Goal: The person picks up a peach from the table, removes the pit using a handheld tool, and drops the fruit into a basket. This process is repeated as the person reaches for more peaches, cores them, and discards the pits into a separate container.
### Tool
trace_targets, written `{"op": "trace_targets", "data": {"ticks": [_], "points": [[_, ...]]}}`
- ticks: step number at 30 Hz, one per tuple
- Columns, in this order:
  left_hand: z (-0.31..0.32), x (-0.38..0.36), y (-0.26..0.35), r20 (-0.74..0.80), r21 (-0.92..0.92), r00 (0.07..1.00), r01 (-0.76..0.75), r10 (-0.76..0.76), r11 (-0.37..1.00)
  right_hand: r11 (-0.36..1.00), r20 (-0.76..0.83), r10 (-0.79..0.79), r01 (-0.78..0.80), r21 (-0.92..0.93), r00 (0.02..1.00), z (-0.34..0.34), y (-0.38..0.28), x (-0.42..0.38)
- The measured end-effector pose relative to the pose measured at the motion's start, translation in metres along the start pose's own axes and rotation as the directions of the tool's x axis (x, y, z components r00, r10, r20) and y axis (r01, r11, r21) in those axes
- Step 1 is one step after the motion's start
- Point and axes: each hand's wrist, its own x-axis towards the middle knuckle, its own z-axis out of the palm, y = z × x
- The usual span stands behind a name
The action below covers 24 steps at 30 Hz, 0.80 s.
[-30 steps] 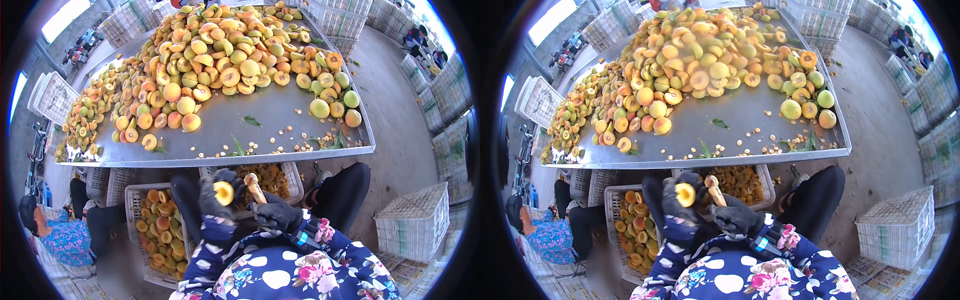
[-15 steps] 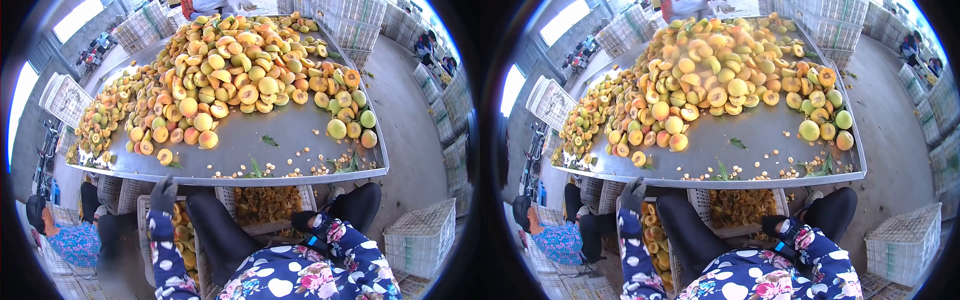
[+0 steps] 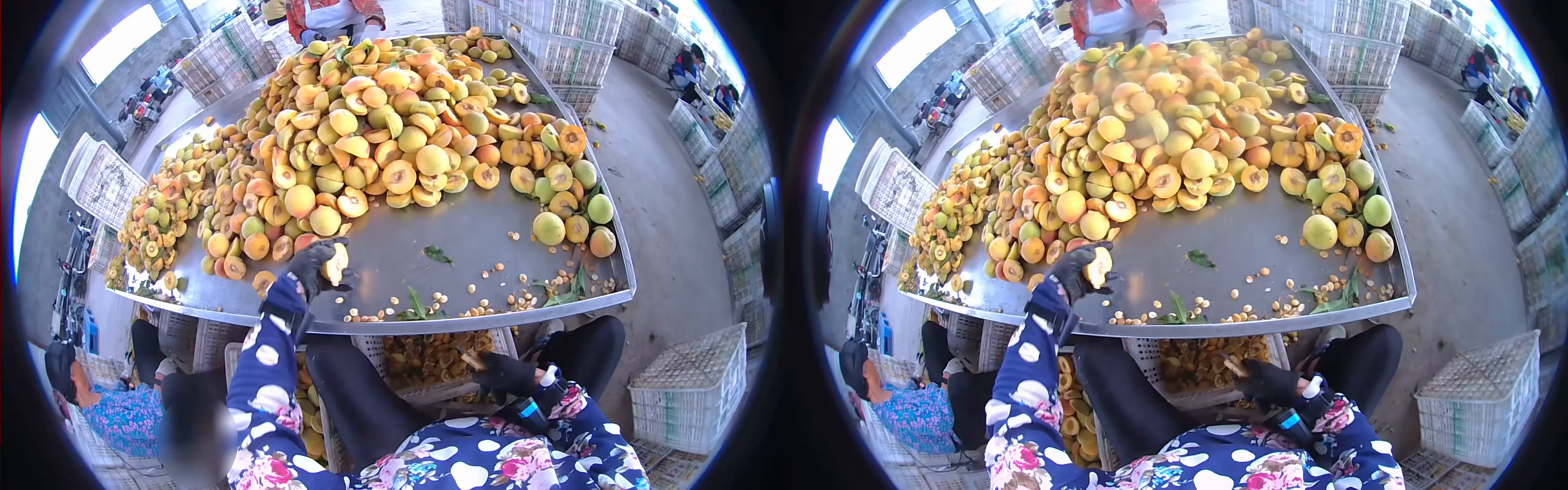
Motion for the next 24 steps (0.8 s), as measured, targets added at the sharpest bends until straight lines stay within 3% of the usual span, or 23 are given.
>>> {"op": "trace_targets", "data": {"ticks": [1, 2, 3, 4, 7, 8, 9, 11, 12, 14, 17, 18, 20, 22, 24], "points": [[0.016, -0.017, -0.005, 0.159, -0.241, 0.987, 0.024, 0.015, 0.97, 0.997, 0.013, -0.042, 0.041, 0.062, 0.999, 0.0, -0.01, -0.008], [0.033, -0.032, -0.013, 0.209, -0.334, 0.975, -0.001, 0.076, 0.943, 0.99, 0.01, -0.1, 0.099, 0.097, 0.995, 0.002, -0.022, -0.016], [0.054, -0.046, -0.024, 0.041, -0.474, 0.995, -0.056, 0.086, 0.879, 0.979, 0.005, -0.156, 0.154, 0.131, 0.988, 0.006, -0.035, -0.023], [0.075, -0.059, -0.034, 0.031, -0.558, 0.993, -0.075, 0.111, 0.827, 0.965, -0.002, -0.21, 0.207, 0.163, 0.978, 0.01, -0.044, -0.026], [0.114, -0.074, -0.073, -0.08, -0.637, 0.977, -0.203, 0.198, 0.743, 0.895, -0.004, -0.444, 0.443, 0.057, 0.896, 0.026, -0.062, -0.028], [0.129, -0.077, -0.083, -0.14, -0.676, 0.97, -0.241, 0.199, 0.697, 0.907, -0.051, -0.419, 0.42, 0.019, 0.907, 0.035, -0.075, -0.035], [0.134, -0.079, -0.092, -0.163, -0.692, 0.965, -0.261, 0.207, 0.673, 0.863, -0.065, -0.503, 0.495, -0.103, 0.862, 0.041, -0.075, -0.033], [0.146, -0.083, -0.107, 0.024, -0.861, 0.937, -0.158, 0.349, 0.483, 0.718, -0.061, -0.659, 0.603, -0.348, 0.75, 0.049, -0.069, -0.027], [0.15, -0.081, -0.113, -0.024, -0.826, 0.944, -0.204, 0.329, 0.525, 0.685, -0.097, -0.704, 0.637, -0.354, 0.703, 0.054, -0.069, -0.027], [0.155, -0.075, -0.126, -0.123, -0.738, 0.946, -0.289, 0.299, 0.609, 0.703, -0.141, -0.686, 0.6, -0.383, 0.714, 0.059, -0.065, -0.028], [0.163, -0.072, -0.139, -0.183, -0.68, 0.919, -0.374, 0.348, 0.63, 0.737, -0.203, -0.653, 0.551, -0.392, 0.729, 0.064, -0.065, -0.032], [0.177, -0.078, -0.131, -0.169, -0.724, 0.94, -0.323, 0.296, 0.61, 0.715, -0.207, -0.675, 0.558, -0.421, 0.709, 0.064, -0.059, -0.029], [0.18, -0.075, -0.134, -0.027, -0.438, 0.895, -0.411, 0.445, 0.799, 0.644, -0.205, -0.735, 0.573, -0.507, 0.646, 0.063, -0.051, -0.028], [0.181, -0.072, -0.138, 0.06, -0.342, 0.881, -0.423, 0.469, 0.839, 0.541, -0.184, -0.807, 0.577, -0.612, 0.561, 0.062, -0.046, -0.029], [0.179, -0.071, -0.142, 0.059, -0.472, 0.908, -0.34, 0.414, 0.813, 0.569, -0.182, -0.781, 0.559, -0.604, 0.598, 0.061, -0.043, -0.028]]}}
